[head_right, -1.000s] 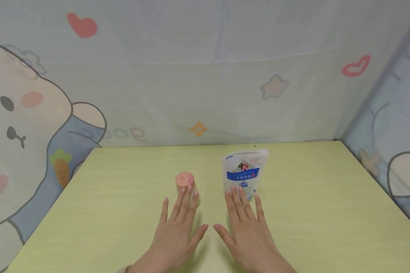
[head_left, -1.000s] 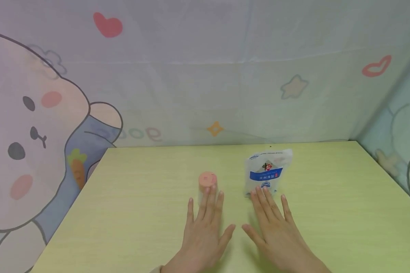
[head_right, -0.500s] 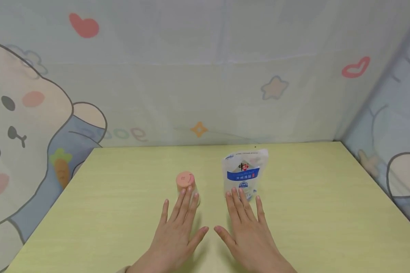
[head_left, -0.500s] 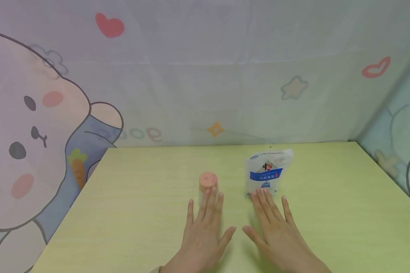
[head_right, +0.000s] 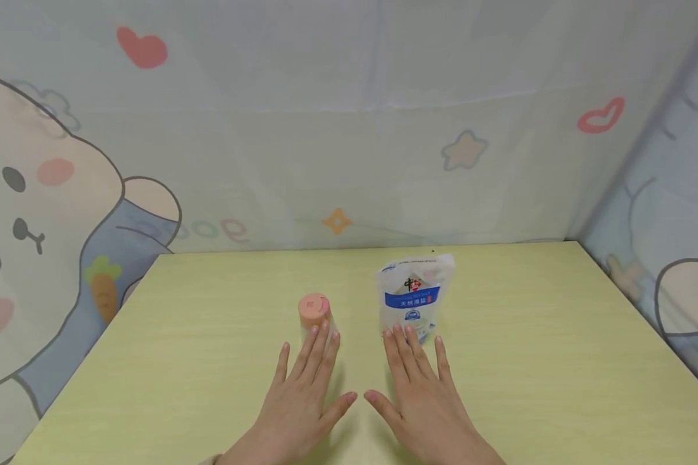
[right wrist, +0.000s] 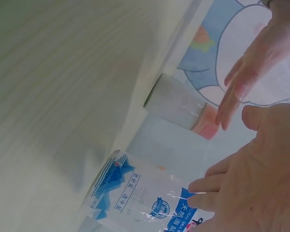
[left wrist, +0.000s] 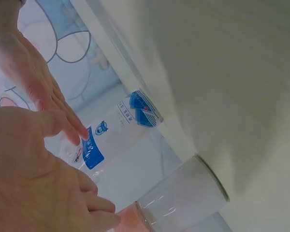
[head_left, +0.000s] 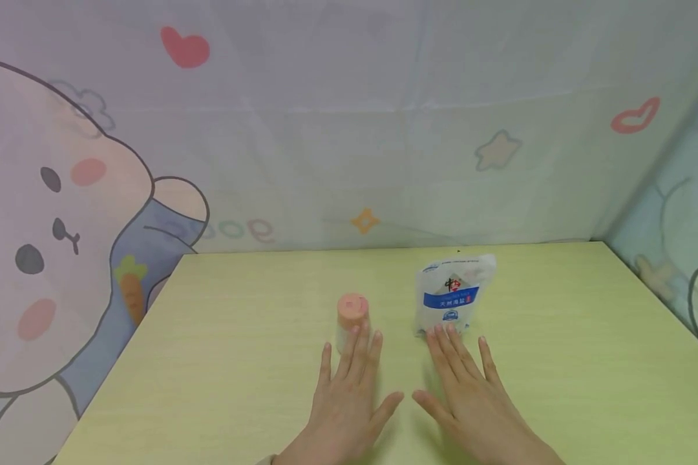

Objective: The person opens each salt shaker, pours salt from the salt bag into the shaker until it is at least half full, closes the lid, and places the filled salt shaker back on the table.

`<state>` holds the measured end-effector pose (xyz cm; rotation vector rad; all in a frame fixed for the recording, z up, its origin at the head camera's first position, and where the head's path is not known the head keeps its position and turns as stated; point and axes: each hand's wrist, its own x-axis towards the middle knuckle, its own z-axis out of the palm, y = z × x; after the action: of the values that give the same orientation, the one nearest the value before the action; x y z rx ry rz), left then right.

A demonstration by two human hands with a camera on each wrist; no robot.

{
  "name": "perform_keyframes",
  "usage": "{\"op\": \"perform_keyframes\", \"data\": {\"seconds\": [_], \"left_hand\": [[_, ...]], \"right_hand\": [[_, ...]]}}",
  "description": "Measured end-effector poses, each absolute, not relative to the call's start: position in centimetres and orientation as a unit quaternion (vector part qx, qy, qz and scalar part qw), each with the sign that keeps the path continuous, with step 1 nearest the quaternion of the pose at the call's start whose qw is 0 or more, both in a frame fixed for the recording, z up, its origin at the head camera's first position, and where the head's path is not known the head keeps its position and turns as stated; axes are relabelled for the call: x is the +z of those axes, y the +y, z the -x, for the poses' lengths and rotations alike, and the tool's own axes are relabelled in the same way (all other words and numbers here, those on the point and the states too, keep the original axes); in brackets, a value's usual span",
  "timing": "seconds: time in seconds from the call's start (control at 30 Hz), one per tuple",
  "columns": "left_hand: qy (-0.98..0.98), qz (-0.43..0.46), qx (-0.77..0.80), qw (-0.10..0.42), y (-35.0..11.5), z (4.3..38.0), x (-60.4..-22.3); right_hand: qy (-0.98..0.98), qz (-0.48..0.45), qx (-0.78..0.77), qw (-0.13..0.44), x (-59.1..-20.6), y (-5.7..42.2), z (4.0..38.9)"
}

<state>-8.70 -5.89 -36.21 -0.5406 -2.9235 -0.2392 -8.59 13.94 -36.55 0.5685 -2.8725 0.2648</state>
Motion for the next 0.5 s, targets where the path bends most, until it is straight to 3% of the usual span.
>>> {"op": "perform_keyframes", "data": {"seconds": [0.1,0.23,0.37,0.5], "left_hand": [[-0.964,0.245,-0.094,0.038,-5.1,8.7,-36.3],[-0.942,0.32,-0.098,-0.038,-5.3,8.7,-36.5],[-0.92,0.372,-0.062,-0.106,-7.3,9.0,-37.3],[-0.903,0.381,-0.003,-0.2,-10.7,10.4,-37.8]], "right_hand": [[-0.982,-0.15,0.081,0.078,-36.3,14.9,6.2],[-0.985,-0.149,0.087,-0.011,-35.1,15.0,3.2],[-0.966,-0.235,0.043,-0.102,-33.2,13.1,1.5],[-0.921,-0.362,-0.019,-0.144,-30.9,8.9,1.1]]}}
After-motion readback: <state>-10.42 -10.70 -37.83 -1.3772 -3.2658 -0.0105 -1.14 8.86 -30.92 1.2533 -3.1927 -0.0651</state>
